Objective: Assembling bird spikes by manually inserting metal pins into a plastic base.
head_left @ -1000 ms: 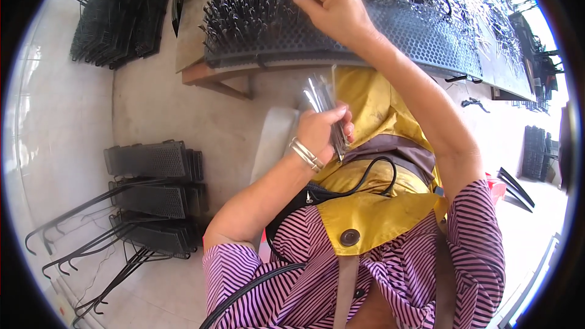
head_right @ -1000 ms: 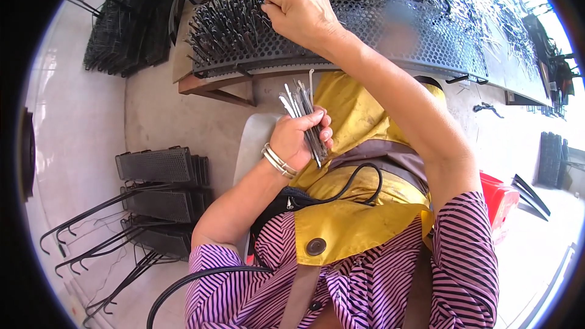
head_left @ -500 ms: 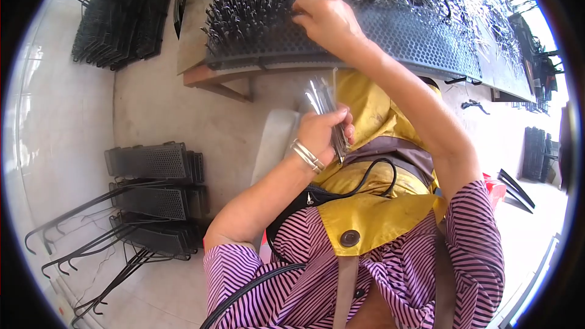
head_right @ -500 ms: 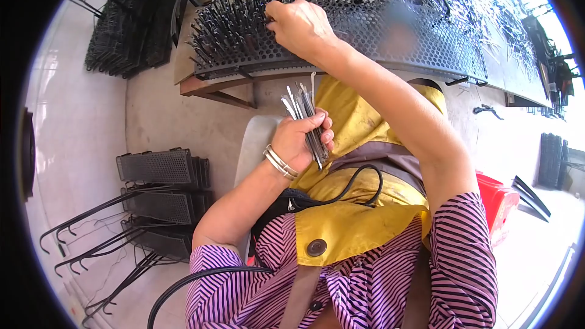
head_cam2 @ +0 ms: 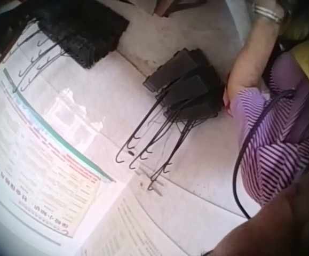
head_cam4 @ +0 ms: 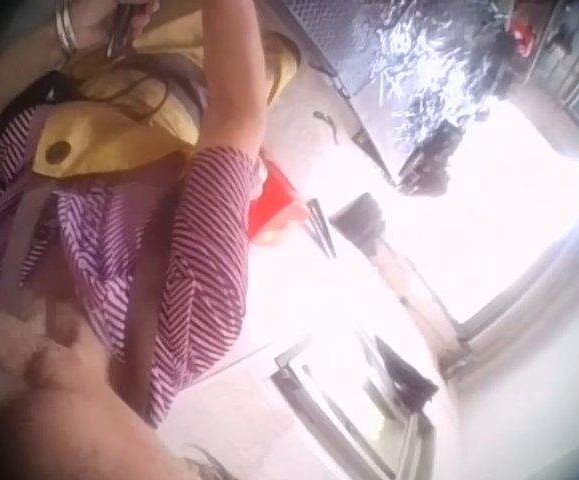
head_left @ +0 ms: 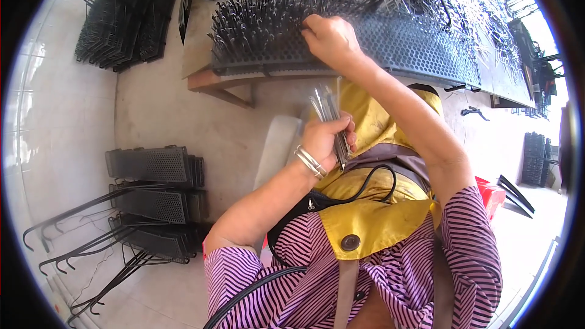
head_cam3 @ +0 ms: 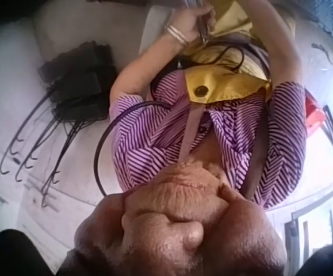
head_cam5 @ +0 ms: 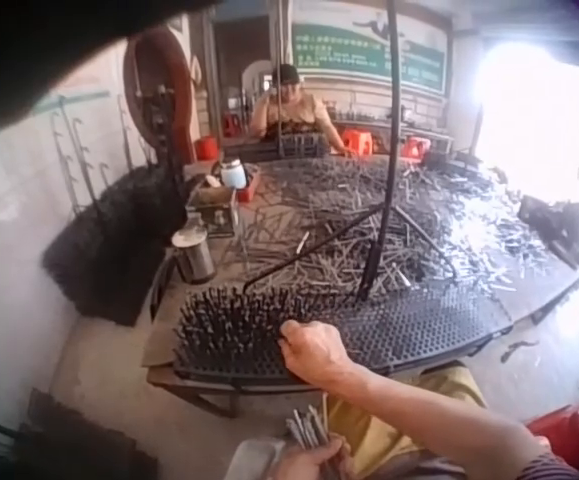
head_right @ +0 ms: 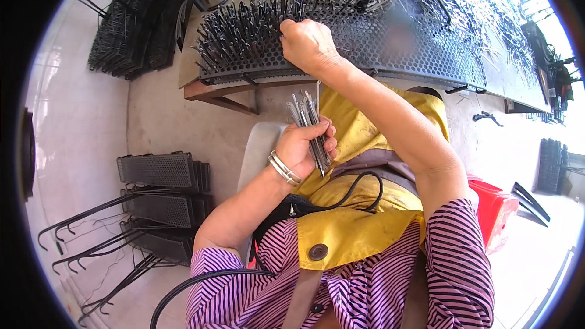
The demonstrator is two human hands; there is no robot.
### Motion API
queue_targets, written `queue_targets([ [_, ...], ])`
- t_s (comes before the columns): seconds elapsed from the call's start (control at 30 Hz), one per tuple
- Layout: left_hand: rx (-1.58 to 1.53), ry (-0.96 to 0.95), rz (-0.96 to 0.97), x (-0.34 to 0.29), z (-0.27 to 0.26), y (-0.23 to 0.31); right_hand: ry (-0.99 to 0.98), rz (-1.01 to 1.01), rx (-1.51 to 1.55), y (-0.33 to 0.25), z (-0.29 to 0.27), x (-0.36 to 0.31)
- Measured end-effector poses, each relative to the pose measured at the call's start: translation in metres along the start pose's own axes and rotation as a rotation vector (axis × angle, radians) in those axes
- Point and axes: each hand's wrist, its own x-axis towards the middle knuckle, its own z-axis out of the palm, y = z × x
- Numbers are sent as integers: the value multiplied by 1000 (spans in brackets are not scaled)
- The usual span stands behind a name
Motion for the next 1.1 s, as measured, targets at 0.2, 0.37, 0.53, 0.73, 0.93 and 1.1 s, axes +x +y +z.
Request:
queue_targets([
  [0.2, -7, -16, 6, 0, 0, 0, -11, -22, -50, -4, 1, 4],
  [0.37, -13, -6, -9, -1, 0, -2, 106, -81, 66, -8, -8, 7],
  [0.53, 6, 9, -11, -2, -2, -4, 151, -36, 236, -3, -8, 3],
  [0.73, -8, -13, -4, 1, 0, 0, 167, 43, 322, -3, -4, 6],
  [0.93, -1, 3, -8, 4, 4, 3, 225, -90, 273, -9, -7, 14],
  [1.1, 34, -18, 7, 8, -7, -9, 283, -91, 227, -7, 5, 4],
])
